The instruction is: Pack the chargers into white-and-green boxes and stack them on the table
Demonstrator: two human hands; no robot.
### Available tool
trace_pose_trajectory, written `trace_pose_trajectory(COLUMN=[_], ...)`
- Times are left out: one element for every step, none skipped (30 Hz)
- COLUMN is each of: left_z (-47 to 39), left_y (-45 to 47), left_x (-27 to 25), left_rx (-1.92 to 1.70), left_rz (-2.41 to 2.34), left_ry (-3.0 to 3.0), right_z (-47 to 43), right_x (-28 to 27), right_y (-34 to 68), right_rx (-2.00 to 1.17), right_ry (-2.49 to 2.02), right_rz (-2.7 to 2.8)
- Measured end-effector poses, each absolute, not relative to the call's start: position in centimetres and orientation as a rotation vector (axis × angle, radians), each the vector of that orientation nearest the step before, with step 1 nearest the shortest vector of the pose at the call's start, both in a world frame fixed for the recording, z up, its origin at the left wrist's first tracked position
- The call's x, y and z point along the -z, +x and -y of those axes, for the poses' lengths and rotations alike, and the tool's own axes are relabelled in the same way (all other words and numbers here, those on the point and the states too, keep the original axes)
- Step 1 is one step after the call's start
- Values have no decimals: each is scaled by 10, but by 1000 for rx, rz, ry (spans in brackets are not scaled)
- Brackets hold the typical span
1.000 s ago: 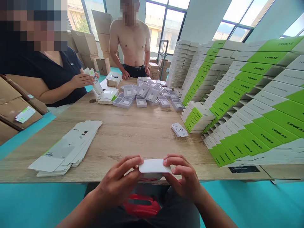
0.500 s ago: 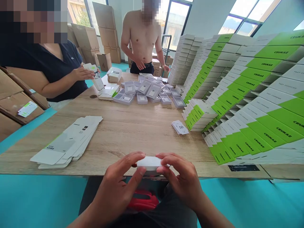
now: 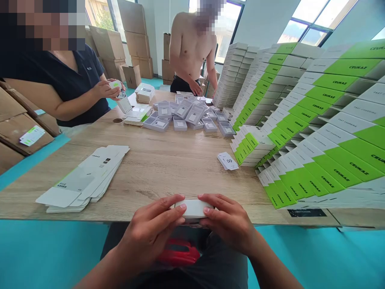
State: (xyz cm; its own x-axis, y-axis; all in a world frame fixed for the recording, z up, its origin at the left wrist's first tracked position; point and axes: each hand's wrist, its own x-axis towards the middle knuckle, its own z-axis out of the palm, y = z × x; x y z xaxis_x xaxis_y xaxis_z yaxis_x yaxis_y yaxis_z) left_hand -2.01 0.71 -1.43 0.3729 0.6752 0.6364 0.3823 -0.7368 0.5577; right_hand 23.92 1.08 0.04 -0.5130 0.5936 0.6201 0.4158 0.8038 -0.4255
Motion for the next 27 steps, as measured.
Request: trace_pose_trajectory(left_z=[-10,-12,-13,-14,-13,-11,-8,-6,-4,-3,-3,-6,-10,-15,-22,-29,-37,-44,-50,-56,-61,-65,-69,-73,-76,-78,-79], left_y=[-23,-25,-26,-24,-21,-16,-11,-6,-2,1,2,1,0,-3,-5,-6,-7,-7,-6,-4,-3,-2,-1,0,0,0,-1], left_x=[21,28,36,43,50,55,58,60,59,56,51,45,39,32,27,22,20,18,19,21,24,28,34,41,49,58,67], left_rx=[-1309,-1314,-1323,-1346,-1360,-1359,-1340,-1308,-1269,-1235,-1226,-1234,-1244,-1248,-1242,-1241,-1252,-1286,-1348,-1412,-1475,-1514,-1522,-1494,-1445,-1388,-1327], left_rz=[-865,-818,-790,-791,-830,-893,-966,-1040,-1098,-1127,-1120,-1088,-1039,-987,-942,-912,-887,-883,-905,-950,-1002,-1051,-1087,-1097,-1078,-1047,-1013], left_ry=[2413,2483,2521,2508,2444,2346,2236,2140,2090,2106,2190,2316,2464,2615,2747,2843,2909,2939,2934,2895,2835,2768,2709,2677,2677,2694,2720], right_z=[-11,-10,-9,-8,-6,-4,-2,0,2,5,7,10,12,14,15,15,14,10,3,-7,-20,-36,-55,-75,-95,-115,-132], right_x=[1,3,6,9,12,16,19,20,20,17,12,6,-1,-9,-14,-18,-20,-19,-17,-14,-11,-10,-10,-13,-17,-23,-30], right_y=[240,240,240,240,240,240,240,242,244,247,250,253,254,255,255,254,253,253,254,258,265,275,289,304,321,338,354], right_rx=[-269,-265,-273,-290,-316,-353,-404,-468,-545,-632,-714,-772,-797,-783,-738,-674,-605,-539,-464,-364,-223,-56,118,289,384,448,508], right_ry=[-738,-746,-760,-780,-808,-842,-879,-915,-942,-960,-972,-993,-1039,-1112,-1201,-1292,-1364,-1408,-1421,-1424,-1446,-1490,-1541,-1618,-1667,-1695,-1726], right_rz=[2196,2200,2194,2173,2135,2072,1988,1893,1802,1729,1683,1669,1685,1720,1769,1823,1871,1909,1930,1923,1888,1824,1738,1645,1562,1498,1457])
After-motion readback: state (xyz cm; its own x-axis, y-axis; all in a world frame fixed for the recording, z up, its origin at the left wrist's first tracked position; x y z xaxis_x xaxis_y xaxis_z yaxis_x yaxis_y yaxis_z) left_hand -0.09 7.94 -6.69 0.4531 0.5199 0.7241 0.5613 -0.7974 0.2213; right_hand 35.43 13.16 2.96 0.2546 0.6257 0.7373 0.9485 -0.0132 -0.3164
